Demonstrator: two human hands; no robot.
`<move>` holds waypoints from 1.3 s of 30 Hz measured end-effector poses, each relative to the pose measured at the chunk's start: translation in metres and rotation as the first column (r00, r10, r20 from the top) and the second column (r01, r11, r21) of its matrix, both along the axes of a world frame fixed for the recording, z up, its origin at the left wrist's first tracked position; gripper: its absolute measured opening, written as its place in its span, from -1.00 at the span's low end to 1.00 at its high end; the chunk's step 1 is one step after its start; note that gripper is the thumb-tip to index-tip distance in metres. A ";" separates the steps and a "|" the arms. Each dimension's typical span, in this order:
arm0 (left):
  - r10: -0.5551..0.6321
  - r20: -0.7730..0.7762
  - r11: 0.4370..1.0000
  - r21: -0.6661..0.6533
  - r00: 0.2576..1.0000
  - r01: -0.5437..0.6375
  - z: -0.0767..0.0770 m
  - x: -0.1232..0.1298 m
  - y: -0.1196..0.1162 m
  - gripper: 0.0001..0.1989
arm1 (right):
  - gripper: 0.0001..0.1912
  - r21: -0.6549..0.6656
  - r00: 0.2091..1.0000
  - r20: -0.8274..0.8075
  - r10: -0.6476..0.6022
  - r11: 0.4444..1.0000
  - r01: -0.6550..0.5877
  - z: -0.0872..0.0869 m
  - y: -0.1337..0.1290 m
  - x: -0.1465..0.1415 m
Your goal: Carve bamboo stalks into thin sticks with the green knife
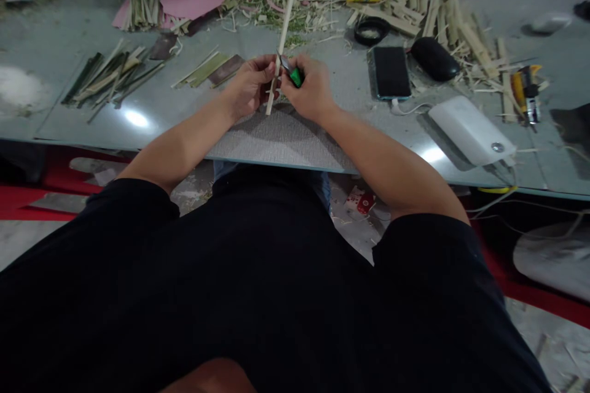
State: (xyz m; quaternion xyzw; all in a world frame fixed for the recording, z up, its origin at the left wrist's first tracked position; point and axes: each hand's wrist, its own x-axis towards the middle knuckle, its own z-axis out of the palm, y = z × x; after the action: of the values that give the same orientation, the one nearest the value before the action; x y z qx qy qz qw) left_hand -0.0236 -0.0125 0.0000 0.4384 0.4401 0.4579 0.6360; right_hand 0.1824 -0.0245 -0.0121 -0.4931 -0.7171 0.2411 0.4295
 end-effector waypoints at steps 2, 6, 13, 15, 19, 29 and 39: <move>-0.026 0.027 1.000 0.018 0.999 0.026 -0.003 -0.002 0.001 -0.91 | -0.36 -0.003 1.000 0.002 -0.004 1.000 0.004 0.002 -0.002 0.000; -0.094 0.099 0.994 0.065 0.991 0.088 -0.006 -0.004 0.002 -0.83 | -0.33 0.022 1.000 -0.021 -0.002 1.000 0.002 0.003 -0.002 -0.002; -0.059 0.047 0.988 0.145 0.997 0.051 -0.007 0.001 -0.002 -0.86 | -0.53 0.002 0.999 -0.020 -0.032 0.999 0.032 0.003 -0.001 -0.005; -0.053 0.024 0.978 0.204 0.998 0.047 -0.008 0.002 -0.004 -0.90 | -0.54 -0.019 0.999 -0.002 -0.051 0.999 0.051 0.005 -0.001 -0.005; -0.012 -0.029 0.971 0.237 1.000 0.018 -0.010 0.005 -0.007 -0.88 | -0.55 -0.082 0.988 0.116 -0.105 0.990 0.115 0.007 0.002 -0.005; -0.013 0.007 0.995 0.098 1.000 0.012 -0.009 0.008 -0.004 -0.89 | -0.54 -0.068 0.987 0.134 -0.083 0.993 0.093 0.011 0.002 -0.003; -0.108 0.180 0.988 0.130 0.978 0.085 0.002 0.005 -0.011 -0.79 | -0.48 -0.084 0.997 0.074 -0.033 0.996 0.039 0.026 -0.011 -0.001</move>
State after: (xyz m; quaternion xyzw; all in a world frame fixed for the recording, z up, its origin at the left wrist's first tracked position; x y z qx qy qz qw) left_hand -0.0188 -0.0234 0.0019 0.4524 0.3278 0.4916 0.6680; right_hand 0.1817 -0.0351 0.0134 -0.5324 -0.7123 0.2455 0.3859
